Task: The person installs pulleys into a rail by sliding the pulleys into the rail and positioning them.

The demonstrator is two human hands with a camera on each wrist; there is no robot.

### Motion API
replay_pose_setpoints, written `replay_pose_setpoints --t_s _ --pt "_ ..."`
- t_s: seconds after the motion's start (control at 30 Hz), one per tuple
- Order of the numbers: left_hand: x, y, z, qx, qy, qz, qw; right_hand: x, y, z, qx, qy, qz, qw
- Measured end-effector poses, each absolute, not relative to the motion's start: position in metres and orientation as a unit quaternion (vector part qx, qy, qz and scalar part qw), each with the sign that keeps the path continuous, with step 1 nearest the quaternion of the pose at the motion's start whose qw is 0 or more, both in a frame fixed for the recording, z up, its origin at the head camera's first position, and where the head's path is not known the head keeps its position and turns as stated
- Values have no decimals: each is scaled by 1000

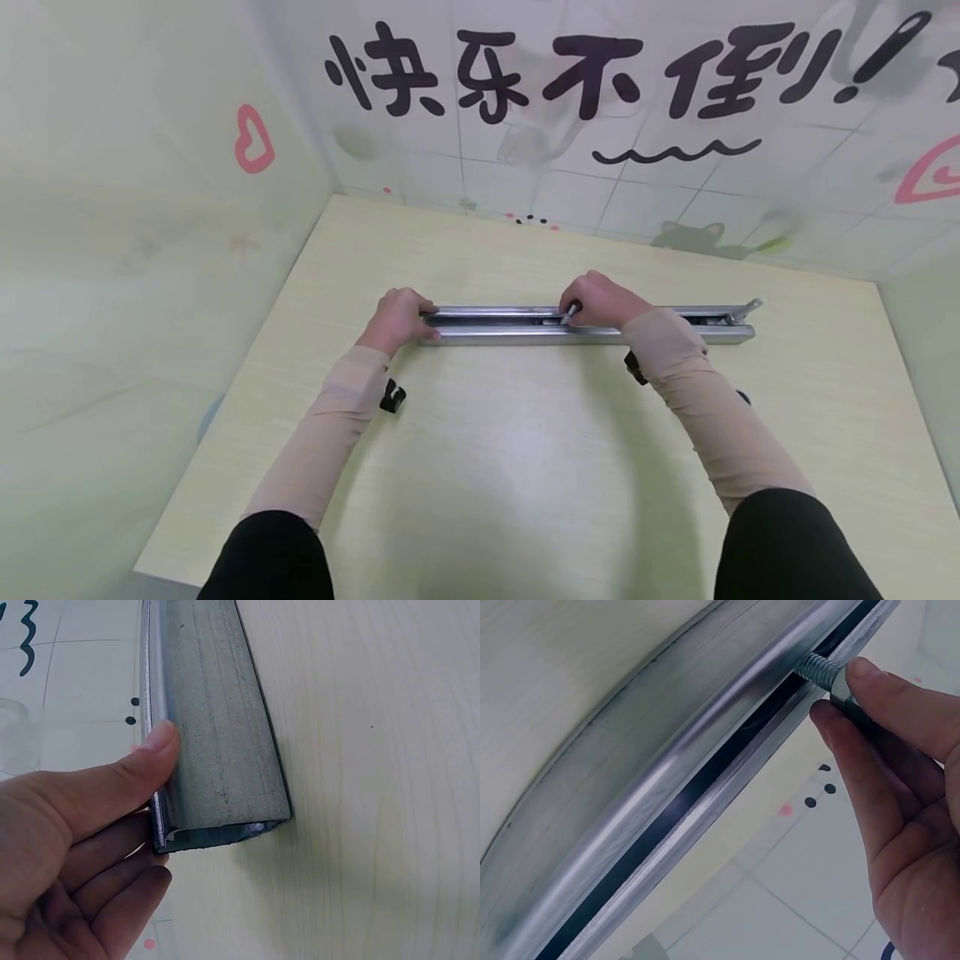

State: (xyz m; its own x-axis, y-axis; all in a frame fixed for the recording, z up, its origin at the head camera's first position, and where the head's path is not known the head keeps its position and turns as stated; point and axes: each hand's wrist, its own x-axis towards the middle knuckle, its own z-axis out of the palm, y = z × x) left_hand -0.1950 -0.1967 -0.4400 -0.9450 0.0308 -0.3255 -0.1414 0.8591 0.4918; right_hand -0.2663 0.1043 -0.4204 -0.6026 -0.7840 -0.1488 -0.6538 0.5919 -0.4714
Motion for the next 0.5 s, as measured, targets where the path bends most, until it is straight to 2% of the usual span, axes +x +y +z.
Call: replay_pose_setpoints --t_s 0.5 --pt "-196 -197 -441 -27 950 265 161 -269 131 -418 -400 883 -177 169"
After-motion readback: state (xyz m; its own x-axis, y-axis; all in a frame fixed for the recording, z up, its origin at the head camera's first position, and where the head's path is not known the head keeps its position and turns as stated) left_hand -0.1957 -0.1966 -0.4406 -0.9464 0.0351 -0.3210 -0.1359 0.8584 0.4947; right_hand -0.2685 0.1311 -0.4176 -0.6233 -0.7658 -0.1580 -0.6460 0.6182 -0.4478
